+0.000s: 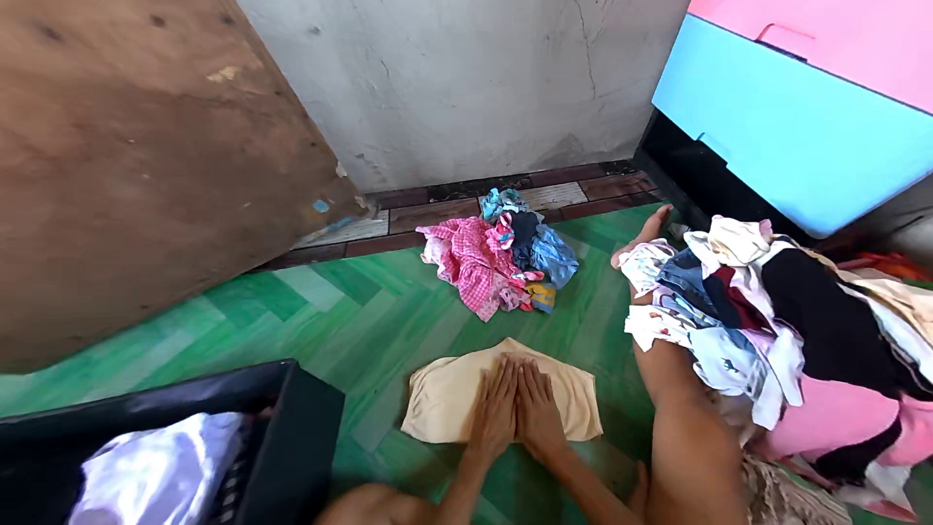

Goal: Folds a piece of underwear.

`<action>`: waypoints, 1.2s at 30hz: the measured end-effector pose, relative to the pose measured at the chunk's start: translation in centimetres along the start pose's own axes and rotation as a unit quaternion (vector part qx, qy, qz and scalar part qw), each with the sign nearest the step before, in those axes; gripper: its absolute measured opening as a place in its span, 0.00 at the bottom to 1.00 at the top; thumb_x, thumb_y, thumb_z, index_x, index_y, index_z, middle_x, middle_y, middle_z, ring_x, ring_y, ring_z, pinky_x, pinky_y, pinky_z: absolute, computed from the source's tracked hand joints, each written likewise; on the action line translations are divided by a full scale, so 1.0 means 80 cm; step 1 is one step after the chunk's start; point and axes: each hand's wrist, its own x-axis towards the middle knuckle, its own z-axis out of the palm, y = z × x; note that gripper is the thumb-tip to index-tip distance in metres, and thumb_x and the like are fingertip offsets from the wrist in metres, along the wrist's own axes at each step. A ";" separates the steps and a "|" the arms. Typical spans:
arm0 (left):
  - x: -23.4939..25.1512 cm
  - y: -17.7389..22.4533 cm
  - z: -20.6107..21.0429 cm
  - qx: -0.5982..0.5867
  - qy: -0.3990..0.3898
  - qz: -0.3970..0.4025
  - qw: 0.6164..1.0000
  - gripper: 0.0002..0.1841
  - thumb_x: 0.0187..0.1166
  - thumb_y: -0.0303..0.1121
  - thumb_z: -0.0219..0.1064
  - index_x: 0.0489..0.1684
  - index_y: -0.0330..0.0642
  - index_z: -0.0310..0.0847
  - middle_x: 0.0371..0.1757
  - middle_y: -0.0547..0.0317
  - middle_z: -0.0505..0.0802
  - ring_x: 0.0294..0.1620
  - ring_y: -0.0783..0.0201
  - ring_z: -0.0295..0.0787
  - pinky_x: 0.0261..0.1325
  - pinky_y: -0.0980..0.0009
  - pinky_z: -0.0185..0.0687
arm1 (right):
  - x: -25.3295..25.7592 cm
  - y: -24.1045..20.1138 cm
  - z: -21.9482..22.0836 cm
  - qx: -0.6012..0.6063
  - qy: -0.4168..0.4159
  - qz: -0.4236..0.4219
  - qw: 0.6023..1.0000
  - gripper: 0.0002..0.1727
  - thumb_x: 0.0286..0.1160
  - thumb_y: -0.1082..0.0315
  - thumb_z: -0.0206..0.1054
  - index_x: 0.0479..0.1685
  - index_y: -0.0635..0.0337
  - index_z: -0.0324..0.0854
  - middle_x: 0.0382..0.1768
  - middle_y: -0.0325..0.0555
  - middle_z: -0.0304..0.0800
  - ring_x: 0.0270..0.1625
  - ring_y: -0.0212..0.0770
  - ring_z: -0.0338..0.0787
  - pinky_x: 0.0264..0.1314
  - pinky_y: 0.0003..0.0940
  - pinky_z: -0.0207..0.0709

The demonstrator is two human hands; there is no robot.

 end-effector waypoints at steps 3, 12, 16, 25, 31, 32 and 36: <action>0.000 -0.033 0.000 0.049 0.017 0.010 0.999 0.32 0.92 0.49 0.38 0.92 0.48 0.60 0.94 0.52 0.62 0.95 0.49 0.49 0.89 0.28 0.33 | -0.001 0.021 0.004 -0.058 0.024 -0.009 0.998 0.32 0.92 0.53 0.42 0.89 0.59 0.65 0.91 0.49 0.61 0.93 0.53 0.58 0.92 0.66 0.47; -0.013 -0.117 -0.043 0.115 0.079 -0.068 0.988 0.35 0.90 0.60 0.35 0.93 0.58 0.60 0.95 0.46 0.58 0.95 0.42 0.50 0.88 0.27 0.35 | -0.012 0.070 -0.034 0.092 0.090 0.081 0.988 0.30 0.90 0.59 0.46 0.85 0.68 0.68 0.88 0.59 0.64 0.92 0.61 0.59 0.93 0.64 0.43; -0.007 -0.096 -0.046 0.089 0.084 -0.085 0.989 0.34 0.91 0.55 0.36 0.92 0.47 0.60 0.94 0.42 0.59 0.95 0.41 0.49 0.87 0.25 0.30 | -0.017 0.079 -0.087 0.316 0.186 0.128 0.921 0.20 0.83 0.77 0.53 0.67 0.74 0.82 0.69 0.63 0.86 0.73 0.51 0.85 0.78 0.42 0.77; 0.022 0.119 0.053 -0.062 -0.058 0.086 0.993 0.35 0.82 0.30 0.56 0.93 0.42 0.56 0.95 0.55 0.59 0.96 0.55 0.46 0.93 0.36 0.33 | -0.029 0.072 -0.042 0.193 0.209 0.134 0.949 0.30 0.69 0.88 0.58 0.76 0.76 0.74 0.79 0.72 0.73 0.83 0.69 0.72 0.84 0.58 0.68; 0.009 0.010 0.011 0.049 0.001 -0.022 0.999 0.35 0.89 0.59 0.44 0.93 0.52 0.60 0.94 0.47 0.60 0.96 0.43 0.47 0.89 0.27 0.33 | -0.032 0.082 -0.040 0.147 0.180 0.119 0.965 0.32 0.64 0.90 0.55 0.75 0.72 0.77 0.82 0.67 0.71 0.87 0.65 0.68 0.87 0.56 0.65; 0.001 -0.022 -0.006 0.071 0.015 -0.051 0.996 0.36 0.89 0.60 0.42 0.93 0.51 0.59 0.94 0.45 0.59 0.95 0.42 0.47 0.88 0.26 0.33 | -0.032 0.082 -0.037 0.141 0.186 0.114 0.966 0.31 0.65 0.90 0.55 0.75 0.73 0.77 0.81 0.67 0.72 0.87 0.66 0.68 0.87 0.56 0.66; -0.021 -0.110 -0.050 0.124 0.070 -0.130 0.981 0.37 0.90 0.60 0.37 0.93 0.48 0.59 0.94 0.41 0.58 0.95 0.40 0.47 0.91 0.34 0.35 | -0.033 0.082 -0.039 0.136 0.188 0.109 0.967 0.30 0.66 0.89 0.55 0.74 0.73 0.77 0.81 0.68 0.72 0.87 0.65 0.67 0.87 0.56 0.65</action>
